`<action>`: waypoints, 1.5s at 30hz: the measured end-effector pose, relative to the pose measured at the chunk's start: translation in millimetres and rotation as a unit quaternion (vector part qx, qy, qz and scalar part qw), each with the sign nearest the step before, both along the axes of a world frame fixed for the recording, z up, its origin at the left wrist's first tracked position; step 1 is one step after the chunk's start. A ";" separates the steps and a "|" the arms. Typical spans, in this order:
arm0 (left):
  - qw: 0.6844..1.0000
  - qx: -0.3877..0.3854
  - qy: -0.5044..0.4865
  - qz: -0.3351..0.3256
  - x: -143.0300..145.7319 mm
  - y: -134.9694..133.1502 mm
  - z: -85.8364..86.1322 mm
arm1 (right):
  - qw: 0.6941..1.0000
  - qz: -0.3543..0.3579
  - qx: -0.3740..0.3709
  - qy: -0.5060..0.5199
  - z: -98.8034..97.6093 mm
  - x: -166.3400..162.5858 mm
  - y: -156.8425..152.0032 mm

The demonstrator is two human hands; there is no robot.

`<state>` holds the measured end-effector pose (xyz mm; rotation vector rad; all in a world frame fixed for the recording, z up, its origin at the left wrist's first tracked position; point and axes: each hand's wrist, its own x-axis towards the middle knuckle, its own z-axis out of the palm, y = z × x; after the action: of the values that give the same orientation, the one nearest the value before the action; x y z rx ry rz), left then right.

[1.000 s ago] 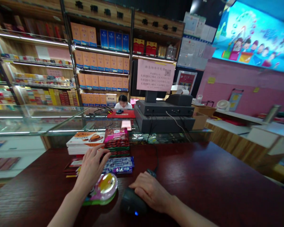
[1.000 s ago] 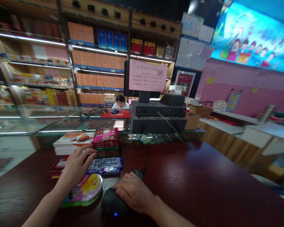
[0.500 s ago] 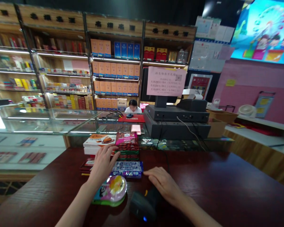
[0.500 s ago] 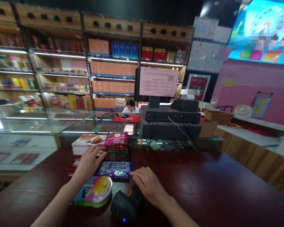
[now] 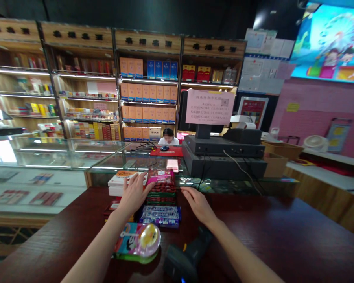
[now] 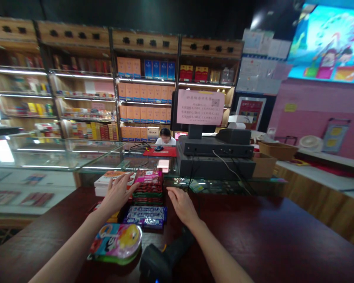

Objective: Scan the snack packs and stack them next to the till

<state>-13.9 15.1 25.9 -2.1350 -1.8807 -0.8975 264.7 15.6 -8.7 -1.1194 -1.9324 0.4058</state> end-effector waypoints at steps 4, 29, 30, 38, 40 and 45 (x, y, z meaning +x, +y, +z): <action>1.000 -0.002 0.009 -0.002 -0.8 7.1 -0.1 | 1.000 -0.015 0.005 0.025 7.2 -8.6 18.3; 0.997 -0.057 -0.046 -0.008 2.9 7.2 3.2 | 0.996 0.020 -0.070 0.050 13.2 -47.3 54.7; 0.997 -0.065 -0.049 -0.007 2.6 7.7 2.8 | 0.996 0.014 -0.073 0.046 10.7 -47.3 57.6; 0.995 -0.057 -0.083 -0.001 3.2 6.0 2.8 | 0.997 0.003 -0.063 0.034 1.6 -46.5 67.1; 0.994 -0.064 -0.093 -0.006 4.0 3.0 5.0 | 0.997 -0.005 -0.065 0.047 1.0 -45.0 67.4; 0.991 -0.037 -0.128 0.000 2.4 -4.9 7.0 | 0.993 -0.024 -0.088 0.078 6.7 -30.4 66.6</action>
<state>-11.5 10.3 32.9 -2.1484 -2.0608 -1.1697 234.3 82.1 -2.0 -1.2060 -1.7557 0.6293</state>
